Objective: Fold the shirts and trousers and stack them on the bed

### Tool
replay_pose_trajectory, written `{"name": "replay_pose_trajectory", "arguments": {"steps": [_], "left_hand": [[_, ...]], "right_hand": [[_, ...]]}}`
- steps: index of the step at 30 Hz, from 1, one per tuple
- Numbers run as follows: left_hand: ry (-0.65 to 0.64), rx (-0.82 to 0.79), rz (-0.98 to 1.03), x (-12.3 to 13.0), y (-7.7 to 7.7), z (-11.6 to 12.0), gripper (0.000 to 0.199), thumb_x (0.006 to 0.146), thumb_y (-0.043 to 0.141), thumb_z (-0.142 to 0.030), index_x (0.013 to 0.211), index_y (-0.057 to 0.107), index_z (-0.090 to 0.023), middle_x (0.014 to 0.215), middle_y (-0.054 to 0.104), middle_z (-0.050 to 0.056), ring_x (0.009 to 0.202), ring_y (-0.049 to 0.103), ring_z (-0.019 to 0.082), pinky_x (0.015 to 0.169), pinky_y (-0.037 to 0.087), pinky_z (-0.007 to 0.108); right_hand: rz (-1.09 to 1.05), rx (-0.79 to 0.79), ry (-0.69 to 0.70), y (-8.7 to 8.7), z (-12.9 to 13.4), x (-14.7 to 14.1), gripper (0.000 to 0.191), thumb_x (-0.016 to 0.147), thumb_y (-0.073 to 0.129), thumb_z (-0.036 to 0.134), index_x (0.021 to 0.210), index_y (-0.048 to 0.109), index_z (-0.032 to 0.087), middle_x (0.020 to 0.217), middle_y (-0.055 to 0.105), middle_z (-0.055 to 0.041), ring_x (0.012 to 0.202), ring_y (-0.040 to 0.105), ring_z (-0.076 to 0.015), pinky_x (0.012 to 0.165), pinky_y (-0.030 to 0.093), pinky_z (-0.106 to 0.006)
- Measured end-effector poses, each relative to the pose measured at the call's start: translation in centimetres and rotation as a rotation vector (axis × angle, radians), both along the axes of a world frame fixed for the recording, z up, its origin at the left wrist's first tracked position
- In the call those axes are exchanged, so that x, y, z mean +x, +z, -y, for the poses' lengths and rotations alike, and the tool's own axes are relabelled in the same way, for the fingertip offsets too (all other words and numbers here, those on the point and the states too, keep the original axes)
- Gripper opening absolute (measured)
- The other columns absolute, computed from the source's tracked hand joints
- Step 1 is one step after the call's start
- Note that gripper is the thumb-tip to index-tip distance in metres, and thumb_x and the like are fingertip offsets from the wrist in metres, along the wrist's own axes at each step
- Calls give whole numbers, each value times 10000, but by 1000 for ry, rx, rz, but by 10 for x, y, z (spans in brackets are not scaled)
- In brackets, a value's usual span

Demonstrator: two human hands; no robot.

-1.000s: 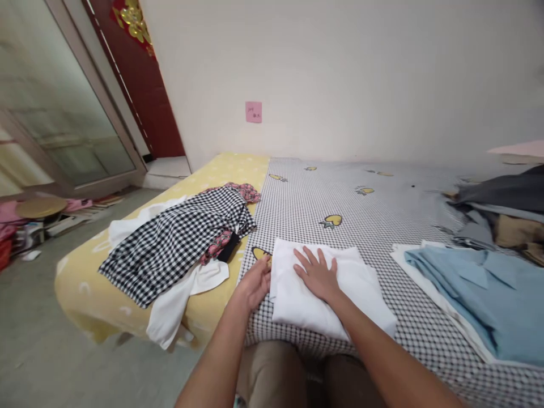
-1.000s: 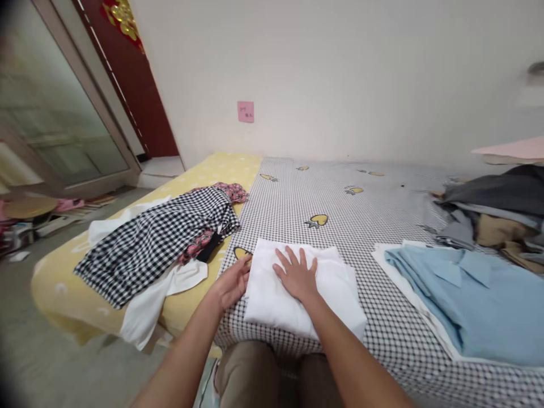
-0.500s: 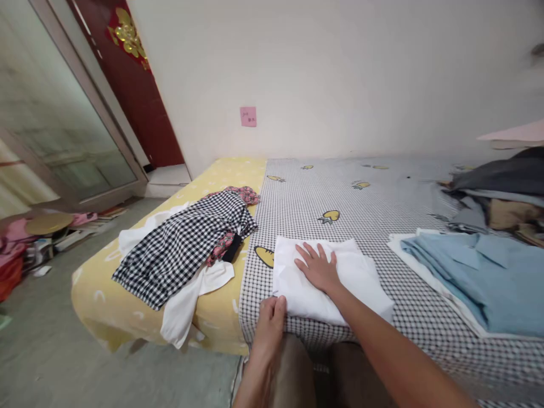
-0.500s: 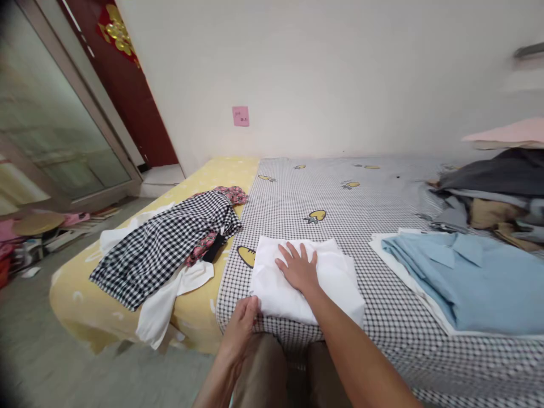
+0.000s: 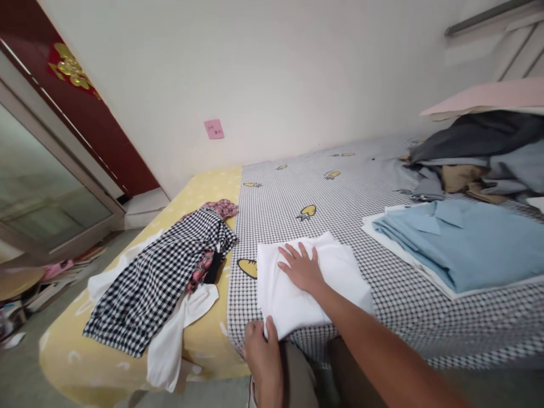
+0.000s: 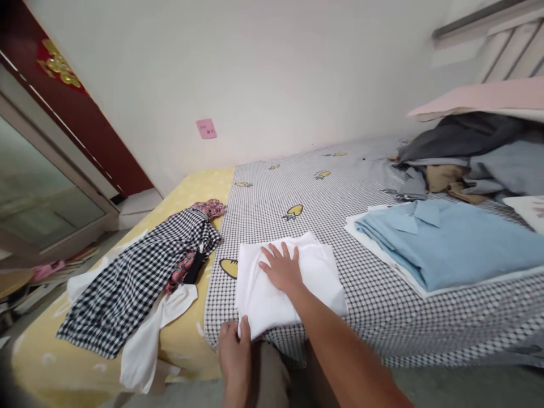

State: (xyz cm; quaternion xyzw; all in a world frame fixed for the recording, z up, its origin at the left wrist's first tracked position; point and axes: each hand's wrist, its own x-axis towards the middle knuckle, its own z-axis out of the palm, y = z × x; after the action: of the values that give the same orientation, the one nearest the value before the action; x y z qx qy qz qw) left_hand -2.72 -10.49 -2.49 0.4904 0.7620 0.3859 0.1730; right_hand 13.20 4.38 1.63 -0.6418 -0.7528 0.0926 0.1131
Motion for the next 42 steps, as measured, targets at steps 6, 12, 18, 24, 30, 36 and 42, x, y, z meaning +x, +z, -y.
{"name": "replay_pose_trajectory", "arguments": {"steps": [6, 12, 18, 24, 30, 36, 42], "left_hand": [[231, 338, -239, -8, 62, -10, 257, 940, 464, -347, 1071, 591, -166, 1292, 545, 233, 1342, 441, 387, 1118, 360, 605], [-215, 531, -432, 49, 102, -73, 475, 1016, 347, -292, 1456, 490, -182, 1601, 413, 165, 1539, 286, 264, 1267, 212, 535], [-439, -26, -556, 51, 32, -114, 567, 1041, 192, -357, 1552, 411, -248, 1622, 420, 60, 1545, 291, 243, 1258, 219, 568], [-397, -66, -672, 45, 30, -117, 599, 1041, 154, -415, 1589, 317, -237, 1660, 326, 46, 1561, 243, 247, 1262, 202, 561], [-377, -135, -723, 54, 40, -115, 604, 1036, 202, -467, 1595, 300, -260, 1684, 265, 49, 1568, 217, 261, 1262, 197, 565], [-384, -193, -702, 58, 49, -117, 610, 1029, 219, -476, 1596, 302, -267, 1692, 252, 54, 1577, 180, 270, 1263, 157, 588], [-398, -205, -649, 58, 52, -120, 653, 1015, 191, -530, 1598, 304, -258, 1697, 246, 58, 1579, 172, 280, 1263, 141, 600]], "right_hand": [[-58, 26, 1, -1, -2, -2, 644, 1019, 214, 636, 1609, 289, 390, 1691, 262, 58, 1570, 112, -347, 1222, 32, -685], [-120, 33, 15, 5, 0, -1, 616, 1030, 260, 552, 1613, 296, 356, 1697, 259, 22, 1573, 90, -357, 1219, -22, -673], [-193, 52, 29, 6, 0, 2, 586, 1011, 354, 428, 1594, 328, 374, 1686, 299, 39, 1575, 85, -334, 1226, -49, -645], [-256, -1, 75, 19, -4, 8, 554, 1013, 378, 413, 1565, 384, 365, 1676, 327, 22, 1572, 112, -323, 1229, 14, -648], [-292, 86, 113, 13, 40, 60, 516, 986, 481, 371, 1502, 489, 353, 1628, 420, -21, 1545, 224, -323, 1226, 37, -648], [-898, 285, -348, -26, 89, 149, 426, 911, 497, 306, 1302, 642, 223, 1381, 636, -128, 1283, 570, -262, 1140, 374, -511], [-1247, 175, -445, -28, 113, 172, 292, 863, 521, 350, 1036, 711, 209, 977, 717, -42, 839, 670, -187, 882, 521, -375]]}}
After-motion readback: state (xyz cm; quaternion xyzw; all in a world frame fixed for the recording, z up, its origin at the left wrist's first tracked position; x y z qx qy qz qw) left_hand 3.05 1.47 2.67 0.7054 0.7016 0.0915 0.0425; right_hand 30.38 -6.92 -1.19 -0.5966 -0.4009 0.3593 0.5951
